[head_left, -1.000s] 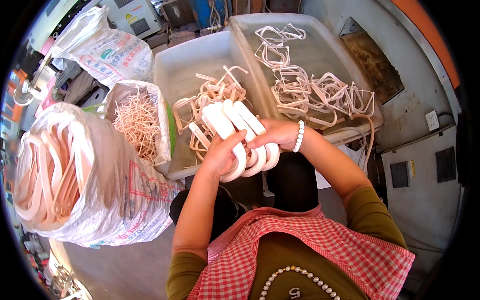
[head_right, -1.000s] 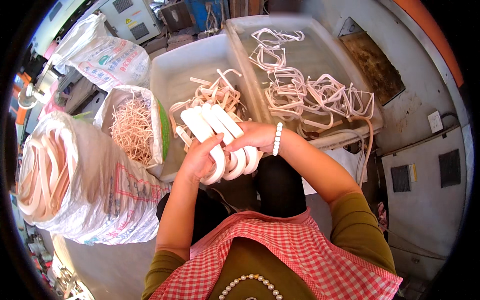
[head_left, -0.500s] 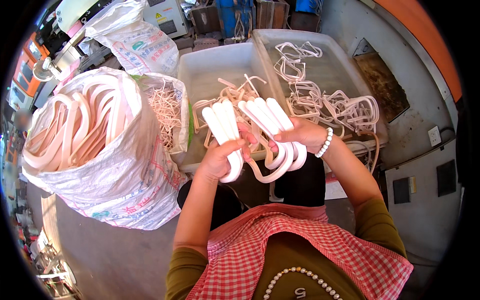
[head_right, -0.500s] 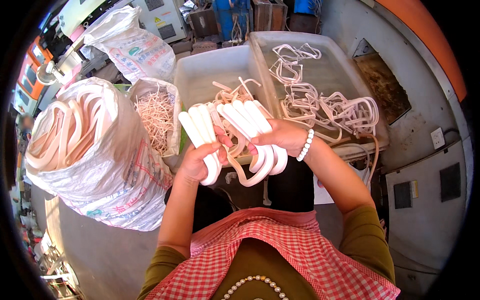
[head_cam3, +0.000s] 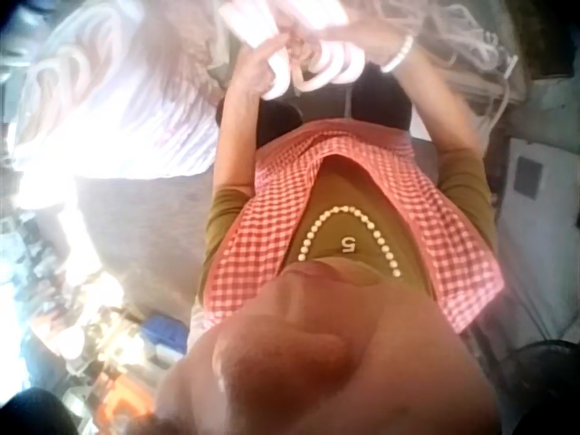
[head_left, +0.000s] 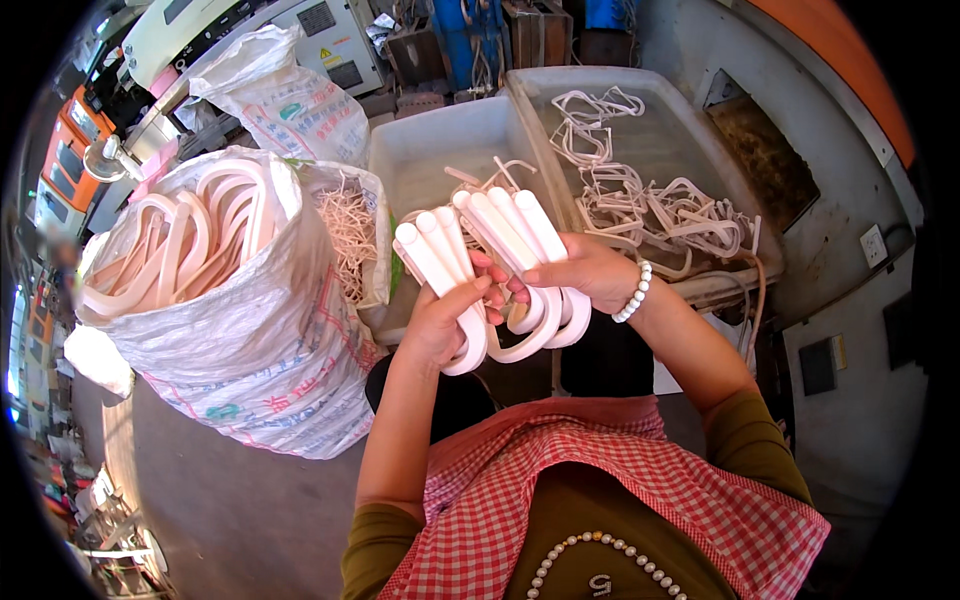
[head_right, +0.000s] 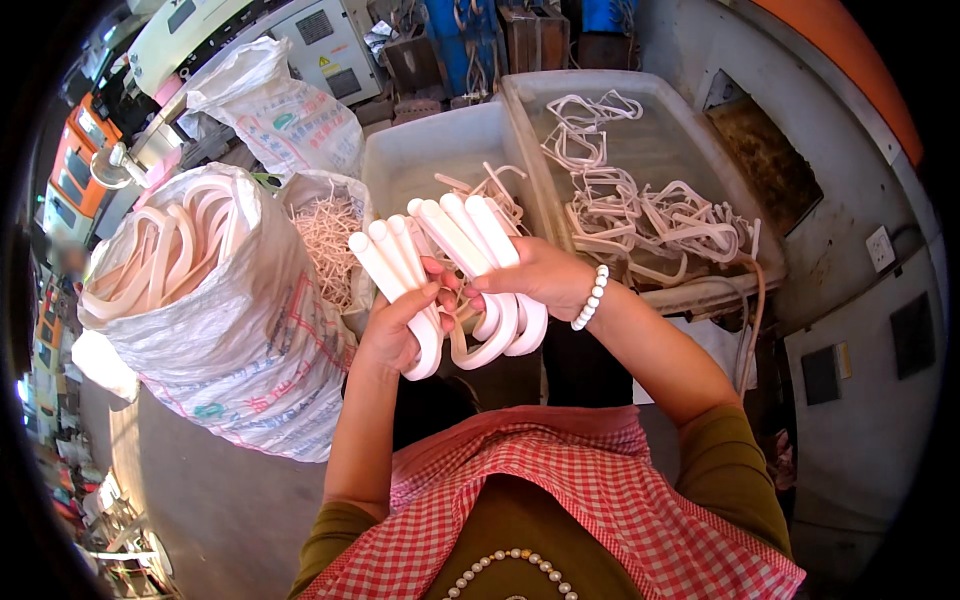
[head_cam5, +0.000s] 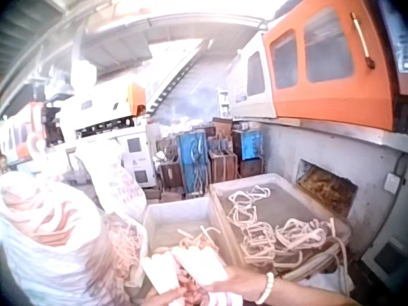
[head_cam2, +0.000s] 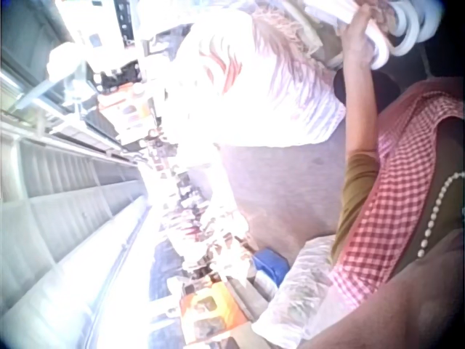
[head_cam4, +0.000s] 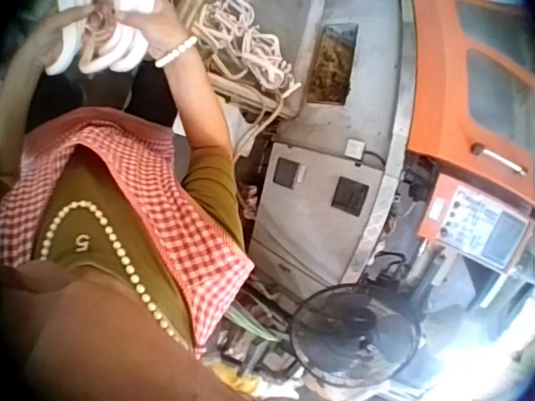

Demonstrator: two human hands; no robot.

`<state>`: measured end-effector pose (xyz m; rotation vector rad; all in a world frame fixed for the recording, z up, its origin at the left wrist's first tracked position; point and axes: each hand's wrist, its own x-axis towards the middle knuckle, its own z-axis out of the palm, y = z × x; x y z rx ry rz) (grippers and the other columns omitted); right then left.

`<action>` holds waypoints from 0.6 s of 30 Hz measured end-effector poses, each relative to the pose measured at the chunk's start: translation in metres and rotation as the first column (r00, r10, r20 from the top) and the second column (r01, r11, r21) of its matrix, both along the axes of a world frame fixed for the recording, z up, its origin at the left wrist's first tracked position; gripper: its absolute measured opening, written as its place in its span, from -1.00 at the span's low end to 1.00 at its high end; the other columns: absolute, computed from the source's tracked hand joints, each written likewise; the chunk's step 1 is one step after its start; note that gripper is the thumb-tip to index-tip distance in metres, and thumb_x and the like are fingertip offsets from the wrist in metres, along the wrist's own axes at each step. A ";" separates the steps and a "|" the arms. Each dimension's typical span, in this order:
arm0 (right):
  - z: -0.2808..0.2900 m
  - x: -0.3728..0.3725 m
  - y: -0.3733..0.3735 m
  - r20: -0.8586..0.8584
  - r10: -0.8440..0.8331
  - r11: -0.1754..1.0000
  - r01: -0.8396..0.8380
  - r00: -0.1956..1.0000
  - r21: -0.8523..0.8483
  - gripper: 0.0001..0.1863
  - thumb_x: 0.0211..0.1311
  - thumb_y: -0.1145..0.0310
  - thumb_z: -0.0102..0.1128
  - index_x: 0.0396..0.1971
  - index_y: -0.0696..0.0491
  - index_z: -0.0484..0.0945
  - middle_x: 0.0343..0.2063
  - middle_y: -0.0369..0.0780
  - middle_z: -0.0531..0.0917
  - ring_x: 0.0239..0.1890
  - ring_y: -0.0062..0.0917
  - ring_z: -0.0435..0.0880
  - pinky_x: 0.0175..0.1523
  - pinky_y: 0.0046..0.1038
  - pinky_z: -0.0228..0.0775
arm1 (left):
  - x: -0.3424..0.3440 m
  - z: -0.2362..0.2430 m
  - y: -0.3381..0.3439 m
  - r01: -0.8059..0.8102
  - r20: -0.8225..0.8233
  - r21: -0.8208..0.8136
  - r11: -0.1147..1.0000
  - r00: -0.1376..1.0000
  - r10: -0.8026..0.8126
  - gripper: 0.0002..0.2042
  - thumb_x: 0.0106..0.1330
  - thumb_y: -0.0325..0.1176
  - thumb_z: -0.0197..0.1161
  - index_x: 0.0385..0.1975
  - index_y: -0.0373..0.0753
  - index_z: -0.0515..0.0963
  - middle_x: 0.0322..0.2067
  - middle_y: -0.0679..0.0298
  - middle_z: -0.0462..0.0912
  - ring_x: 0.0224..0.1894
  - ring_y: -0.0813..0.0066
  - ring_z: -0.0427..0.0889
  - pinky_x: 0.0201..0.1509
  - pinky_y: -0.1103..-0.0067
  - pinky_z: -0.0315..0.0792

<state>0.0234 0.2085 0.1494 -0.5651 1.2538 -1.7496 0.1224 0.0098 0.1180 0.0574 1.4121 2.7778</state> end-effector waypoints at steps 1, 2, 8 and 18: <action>0.000 0.002 0.000 0.001 0.009 1.000 -0.009 1.000 -0.021 -0.63 0.18 0.53 0.22 0.00 0.22 0.46 -0.21 -0.19 0.64 -0.26 -0.58 0.65 -0.12 -0.53 0.52 | 0.002 0.002 0.000 -0.013 0.002 0.001 1.000 1.000 0.013 -0.74 0.27 -0.47 0.16 -0.05 -0.29 0.41 -0.24 0.12 0.55 -0.30 0.39 0.58 -0.34 0.51 0.51; -0.001 0.003 -0.001 0.003 0.018 0.999 -0.018 1.000 -0.042 -0.62 0.17 0.54 0.22 0.01 0.22 0.45 -0.20 -0.18 0.63 -0.26 -0.57 0.65 -0.12 -0.53 0.53 | 0.004 0.004 0.001 -0.025 0.012 -0.004 1.000 1.000 0.025 -0.73 0.27 -0.48 0.16 -0.04 -0.31 0.41 -0.23 0.11 0.54 -0.28 0.38 0.58 -0.31 0.49 0.52; 0.003 0.023 0.000 0.097 -0.059 0.992 0.069 0.994 -0.104 -0.59 0.18 0.54 0.21 0.05 0.24 0.44 -0.15 -0.15 0.63 -0.22 -0.55 0.66 -0.07 -0.52 0.53 | 0.012 0.005 0.008 -0.024 0.057 -0.005 1.000 0.998 0.025 -0.69 0.26 -0.55 0.14 0.01 -0.39 0.39 -0.16 0.09 0.56 -0.15 0.30 0.62 -0.10 0.43 0.58; -0.017 0.033 0.008 0.135 -0.026 0.987 0.047 0.991 -0.152 -0.57 0.18 0.53 0.21 0.08 0.18 0.44 -0.20 -0.23 0.62 -0.25 -0.64 0.63 -0.09 -0.58 0.49 | 0.010 -0.002 0.032 -0.099 0.207 0.031 0.995 0.974 0.090 -0.70 0.25 -0.56 0.11 -0.01 -0.44 0.40 -0.23 0.06 0.58 -0.28 0.31 0.63 -0.20 0.45 0.59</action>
